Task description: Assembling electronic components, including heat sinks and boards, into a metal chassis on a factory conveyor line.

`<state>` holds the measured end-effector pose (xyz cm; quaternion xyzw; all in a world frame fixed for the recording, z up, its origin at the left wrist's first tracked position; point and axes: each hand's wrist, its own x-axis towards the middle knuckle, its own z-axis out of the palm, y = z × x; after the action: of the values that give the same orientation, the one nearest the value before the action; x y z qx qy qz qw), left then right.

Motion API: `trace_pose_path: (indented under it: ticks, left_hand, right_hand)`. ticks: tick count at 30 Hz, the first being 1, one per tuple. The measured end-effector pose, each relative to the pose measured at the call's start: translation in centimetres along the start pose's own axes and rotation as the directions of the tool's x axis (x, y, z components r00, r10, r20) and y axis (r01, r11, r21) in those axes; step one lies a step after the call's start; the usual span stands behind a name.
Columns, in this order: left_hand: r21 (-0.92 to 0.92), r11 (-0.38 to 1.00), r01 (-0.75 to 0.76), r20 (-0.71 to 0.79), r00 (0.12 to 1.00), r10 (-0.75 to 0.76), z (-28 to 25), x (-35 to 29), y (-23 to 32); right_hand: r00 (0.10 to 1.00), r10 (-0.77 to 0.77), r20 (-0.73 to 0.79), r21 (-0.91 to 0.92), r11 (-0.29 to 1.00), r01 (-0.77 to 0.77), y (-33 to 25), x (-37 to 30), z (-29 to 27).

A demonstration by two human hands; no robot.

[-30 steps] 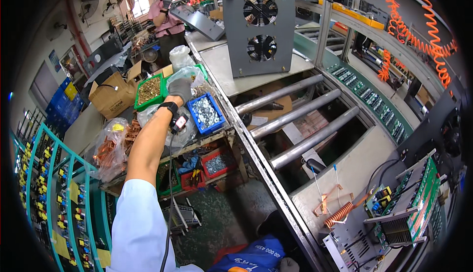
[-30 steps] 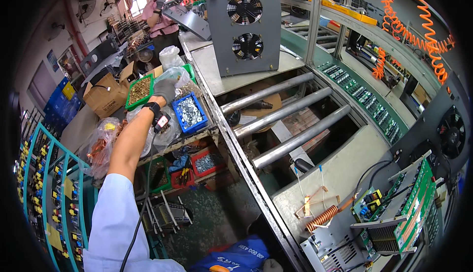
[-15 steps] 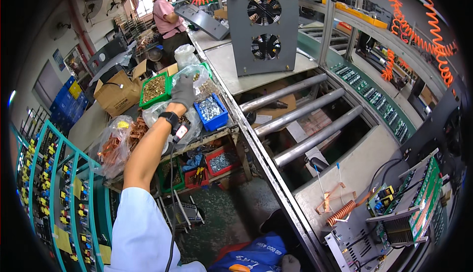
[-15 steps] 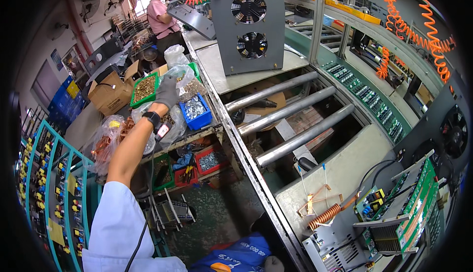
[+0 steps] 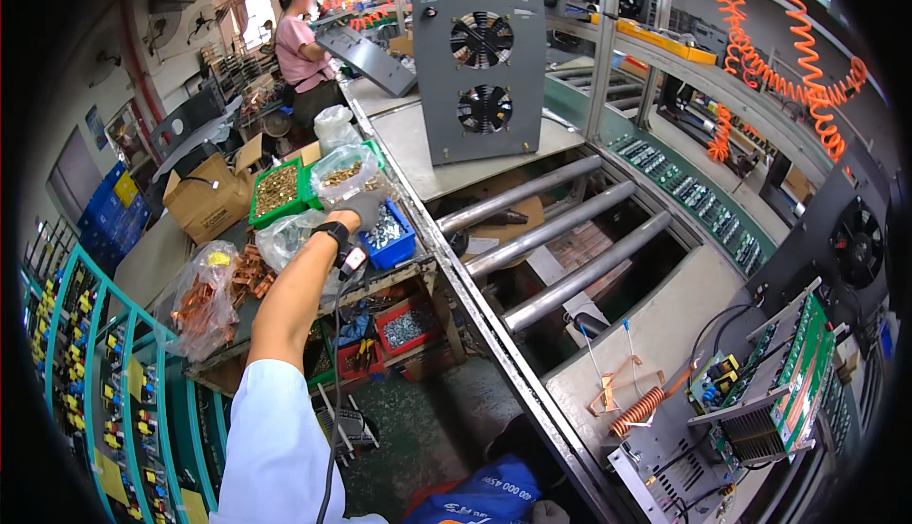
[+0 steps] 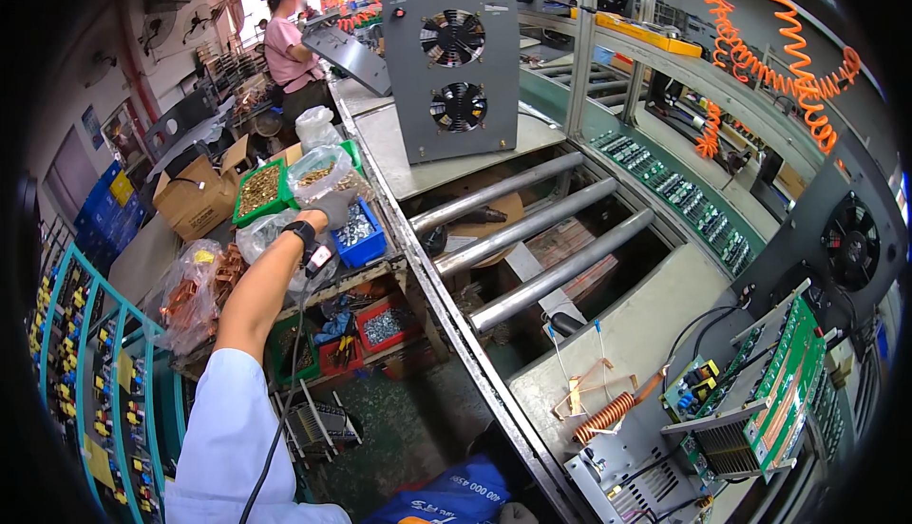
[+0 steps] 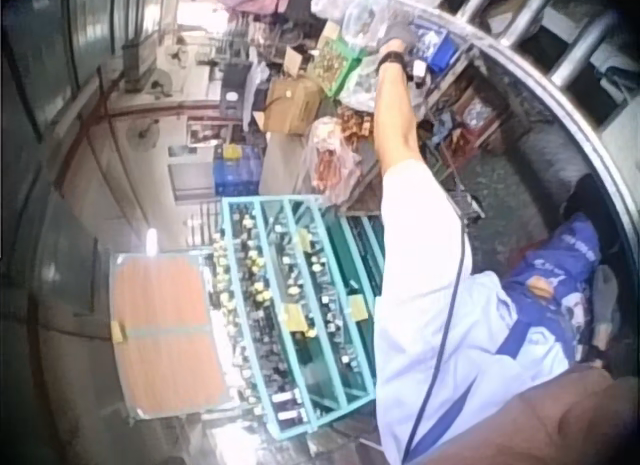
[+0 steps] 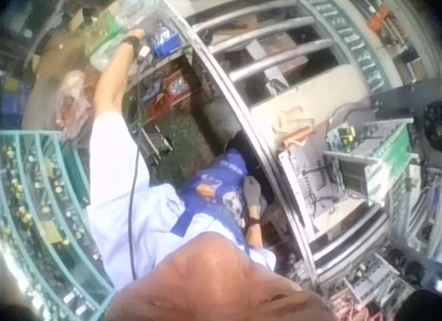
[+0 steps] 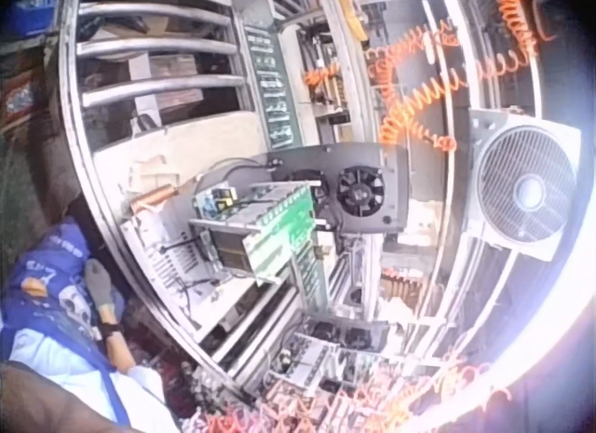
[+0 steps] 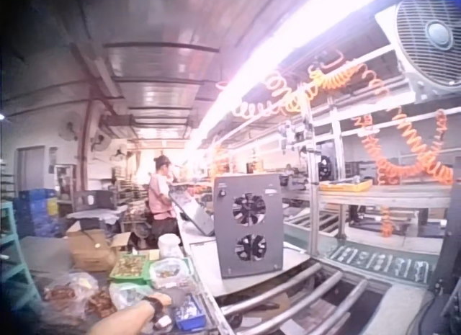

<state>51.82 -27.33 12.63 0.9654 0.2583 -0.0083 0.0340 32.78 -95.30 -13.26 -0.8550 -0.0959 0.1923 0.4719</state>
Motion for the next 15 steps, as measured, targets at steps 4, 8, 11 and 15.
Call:
trace_pose_path:
  ticks: [4,8,11,15]
  left_hand:
    - [0.036,0.999,-0.019,0.044,0.999,0.018,-0.1,1.1,0.0]
    - [0.063,0.997,-0.052,0.056,0.997,0.048,0.8,1.0,0.1]
    - [0.007,0.999,0.045,0.059,0.997,-0.045,1.6,1.4,0.0]
    - [0.001,1.0,-0.017,0.086,0.996,0.017,1.7,2.9,-0.8]
  right_hand:
    - [0.998,0.053,0.015,0.001,0.999,-0.053,0.5,0.1,0.3]
    - [0.997,0.064,0.033,-0.021,0.998,-0.063,2.0,0.4,0.6]
    - [0.995,0.086,0.047,-0.004,0.996,-0.086,2.5,0.6,0.9]
    - [0.985,0.164,0.051,0.036,0.985,-0.166,1.8,0.7,0.8]
